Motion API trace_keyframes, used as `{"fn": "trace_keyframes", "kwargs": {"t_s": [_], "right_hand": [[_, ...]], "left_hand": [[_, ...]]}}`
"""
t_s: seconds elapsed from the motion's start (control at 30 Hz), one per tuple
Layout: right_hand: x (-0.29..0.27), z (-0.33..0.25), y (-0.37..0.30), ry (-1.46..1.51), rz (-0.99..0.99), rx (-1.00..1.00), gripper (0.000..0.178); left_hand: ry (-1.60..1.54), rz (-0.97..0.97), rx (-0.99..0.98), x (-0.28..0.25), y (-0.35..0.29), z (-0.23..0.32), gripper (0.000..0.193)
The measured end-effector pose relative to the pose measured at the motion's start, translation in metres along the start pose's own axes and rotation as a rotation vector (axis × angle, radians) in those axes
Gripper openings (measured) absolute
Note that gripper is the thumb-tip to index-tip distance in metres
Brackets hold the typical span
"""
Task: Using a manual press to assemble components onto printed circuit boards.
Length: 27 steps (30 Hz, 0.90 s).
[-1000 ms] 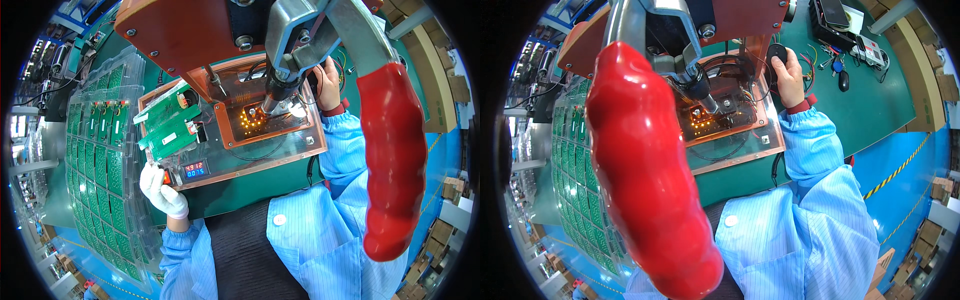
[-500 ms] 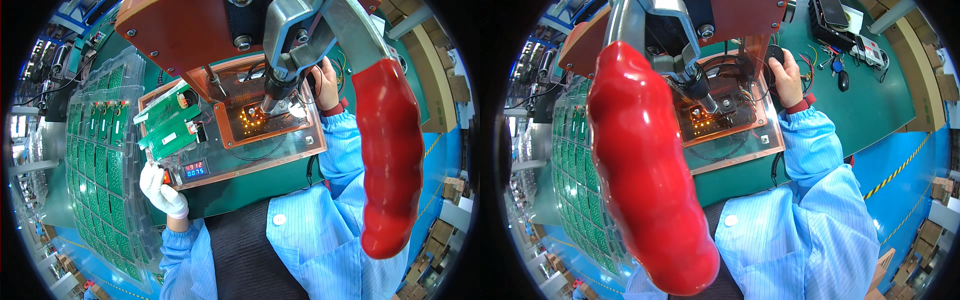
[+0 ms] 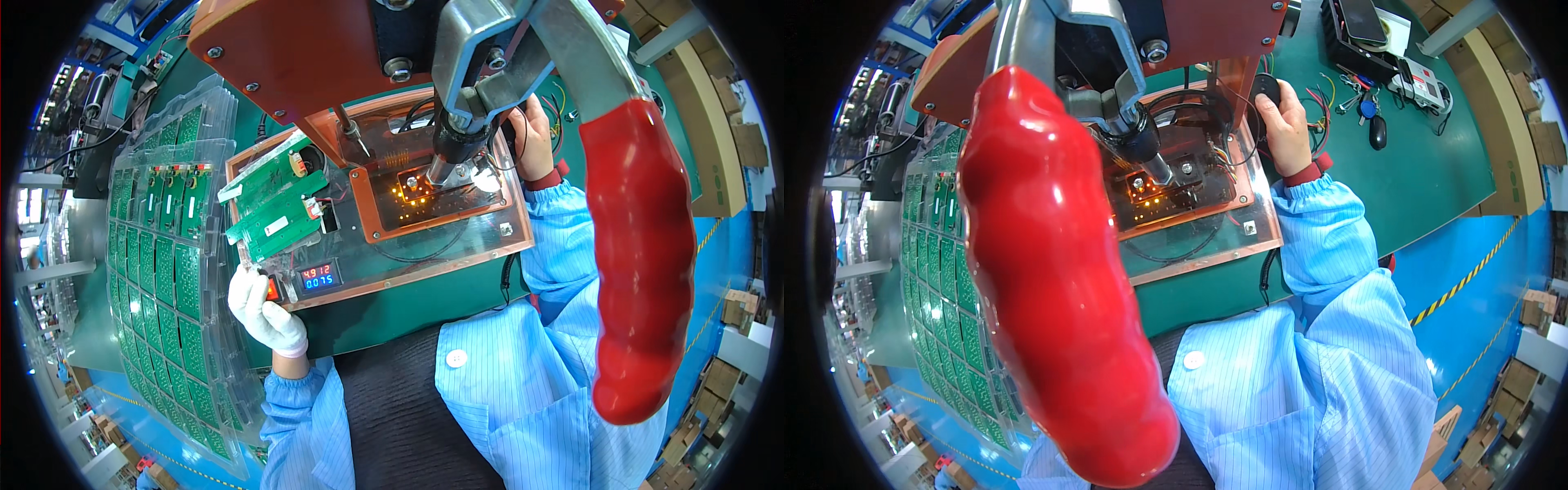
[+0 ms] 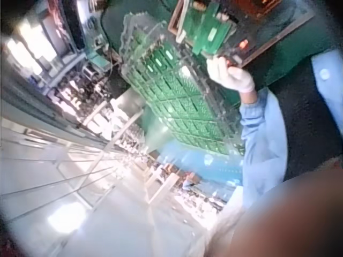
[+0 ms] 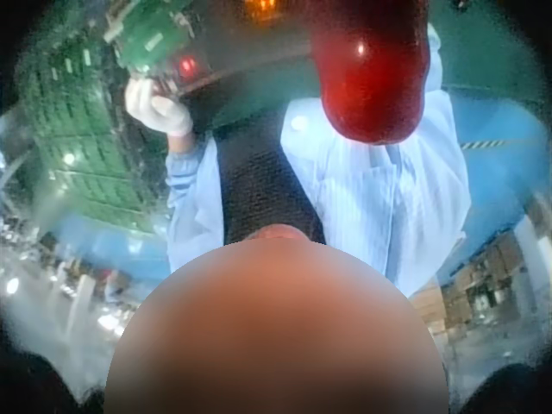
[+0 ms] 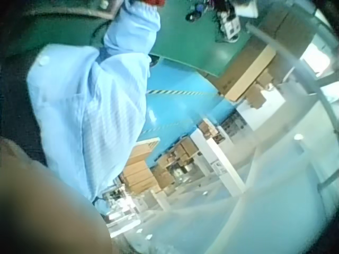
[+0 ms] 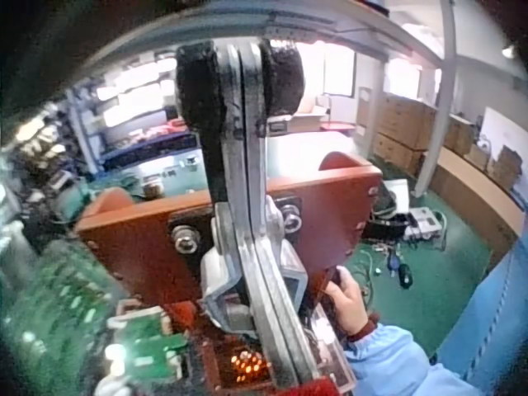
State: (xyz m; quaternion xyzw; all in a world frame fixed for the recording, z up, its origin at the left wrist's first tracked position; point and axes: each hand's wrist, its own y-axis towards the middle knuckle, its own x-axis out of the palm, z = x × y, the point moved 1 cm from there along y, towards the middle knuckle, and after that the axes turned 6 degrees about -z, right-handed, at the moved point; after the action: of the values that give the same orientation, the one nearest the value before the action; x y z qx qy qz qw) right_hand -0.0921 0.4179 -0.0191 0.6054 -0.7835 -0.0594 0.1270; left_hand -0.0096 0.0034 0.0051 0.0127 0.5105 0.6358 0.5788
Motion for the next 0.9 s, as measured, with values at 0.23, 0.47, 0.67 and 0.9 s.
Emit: {"fn": "trace_keyframes", "kwargs": {"t_s": [0.23,0.47,0.67,0.9], "right_hand": [[0.0013,-0.0004,0.0003,-0.017,0.001,-0.003,0.026],[-0.0003,0.0016,0.0007,0.004,-0.013,-0.018,0.027],[0.0008,0.0008,0.0001,0.009,-0.007,-0.012,0.027],[-0.0004,0.0014,0.0005,0.007,-0.016,-0.018,0.027]], "left_hand": [[0.015,-0.006,-0.011,-0.0005,-0.0011,-0.0015,0.035],[-0.006,0.001,0.003,0.0004,0.0006,-0.0018,0.035],[0.007,0.003,0.009,0.0,0.0008,-0.0015,0.033],[0.008,0.003,0.009,0.0003,0.0006,-0.002,0.032]]}}
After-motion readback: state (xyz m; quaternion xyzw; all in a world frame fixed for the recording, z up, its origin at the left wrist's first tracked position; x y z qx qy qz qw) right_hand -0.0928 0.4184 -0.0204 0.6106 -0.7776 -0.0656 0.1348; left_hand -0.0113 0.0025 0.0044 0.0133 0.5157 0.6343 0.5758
